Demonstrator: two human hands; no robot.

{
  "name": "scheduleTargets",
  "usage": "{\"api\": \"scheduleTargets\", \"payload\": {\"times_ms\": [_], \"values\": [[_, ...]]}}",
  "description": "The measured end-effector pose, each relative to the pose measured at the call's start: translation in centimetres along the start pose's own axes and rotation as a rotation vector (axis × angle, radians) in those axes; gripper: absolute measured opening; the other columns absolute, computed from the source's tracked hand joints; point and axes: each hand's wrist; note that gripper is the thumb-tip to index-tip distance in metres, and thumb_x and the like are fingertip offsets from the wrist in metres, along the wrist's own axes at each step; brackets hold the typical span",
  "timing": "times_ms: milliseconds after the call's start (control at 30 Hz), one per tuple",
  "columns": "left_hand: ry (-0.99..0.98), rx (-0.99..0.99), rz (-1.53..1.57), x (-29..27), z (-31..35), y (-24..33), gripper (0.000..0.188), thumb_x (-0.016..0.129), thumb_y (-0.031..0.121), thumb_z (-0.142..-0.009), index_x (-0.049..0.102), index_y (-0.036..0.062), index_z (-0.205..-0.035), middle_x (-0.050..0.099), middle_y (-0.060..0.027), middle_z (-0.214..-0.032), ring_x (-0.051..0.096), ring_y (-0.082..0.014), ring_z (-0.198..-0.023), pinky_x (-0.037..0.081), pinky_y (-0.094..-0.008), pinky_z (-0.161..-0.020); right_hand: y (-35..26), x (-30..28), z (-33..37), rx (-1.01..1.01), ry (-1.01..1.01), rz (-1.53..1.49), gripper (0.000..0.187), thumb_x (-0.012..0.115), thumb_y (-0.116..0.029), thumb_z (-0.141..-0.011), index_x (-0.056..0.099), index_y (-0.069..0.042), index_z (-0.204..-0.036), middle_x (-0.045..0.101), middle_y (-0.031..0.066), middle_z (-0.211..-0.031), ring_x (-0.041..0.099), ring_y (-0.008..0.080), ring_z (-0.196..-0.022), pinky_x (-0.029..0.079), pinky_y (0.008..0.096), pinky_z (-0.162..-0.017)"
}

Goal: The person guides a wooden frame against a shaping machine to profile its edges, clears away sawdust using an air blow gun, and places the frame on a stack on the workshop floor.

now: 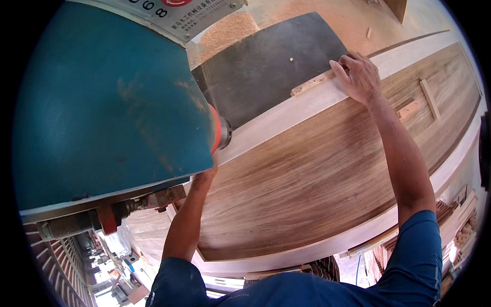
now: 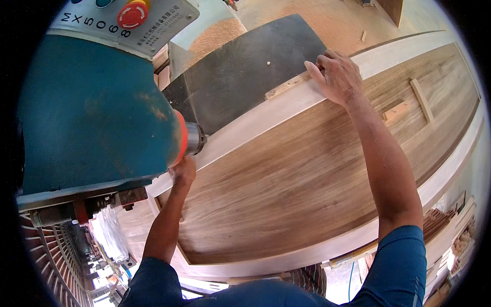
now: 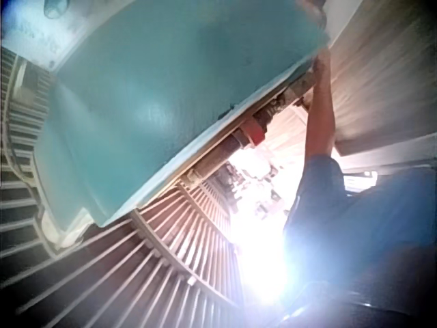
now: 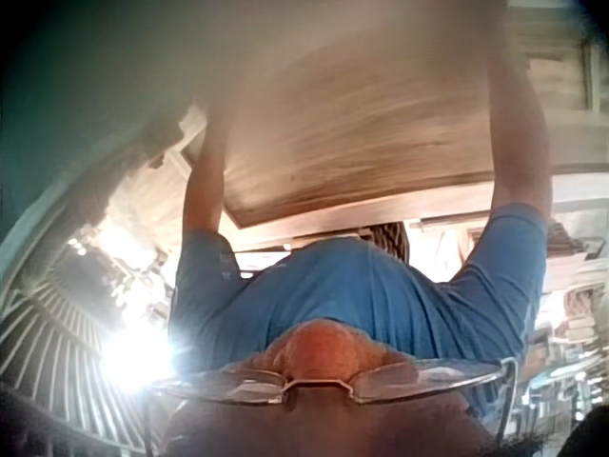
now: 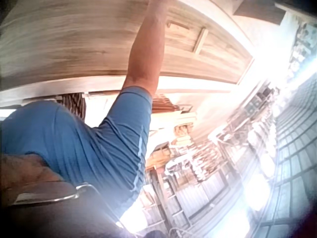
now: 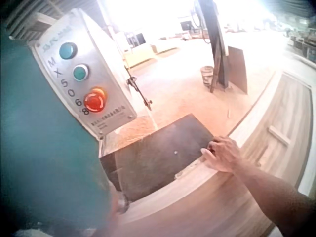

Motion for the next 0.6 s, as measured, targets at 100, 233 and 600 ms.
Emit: {"api": "scheduleTargets", "payload": {"times_ms": [100,233,600], "values": [[0.017,0.0,-0.035,0.7,0.1,-0.2,0.024,0.055,0.019,-0.09,0.066,0.0018,-0.103,0.066,-0.0128,-0.106,0.06,-0.0296,-0.103,0.047,-0.0488,-0.087,0.0,0.2,-0.1,0.009,-0.001,0.007,0.046,0.051,-0.043,-0.096,0.071,-0.004,-0.083,0.064,0.0078,-0.085,0.062,0.0235,-0.087,0.05,0.0385,-0.079],[0.04,-0.001,0.07,2.4,1.2,-0.3,0.02,0.055,0.02,-0.089,0.067,0.0057,-0.096,0.066,-0.0117,-0.098,0.06,-0.0286,-0.097,0.046,-0.0477,-0.084,0.1,0.2,-0.2,-0.001,-0.005,0.015,0.044,0.051,-0.042,-0.096,0.07,-0.004,-0.082,0.064,0.0092,-0.085,0.061,0.0244,-0.087,0.05,0.0388,-0.08],[-0.01,0.271,-0.222,18.1,2.8,-0.9,0.017,0.059,0.022,-0.087,0.071,0.0123,-0.079,0.068,-0.0121,-0.09,0.062,-0.0255,-0.085,0.047,-0.0426,-0.076,-0.8,-1.4,-1.1,0.042,-0.065,-0.031,0.042,0.053,-0.04,-0.093,0.069,-0.004,-0.078,0.064,0.0136,-0.089,0.062,0.0291,-0.094,0.047,0.0414,-0.088]]}}
Point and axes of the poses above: each hand's wrist, its own z-axis away from the middle knuckle, its own x-axis out of the palm, y = z × x
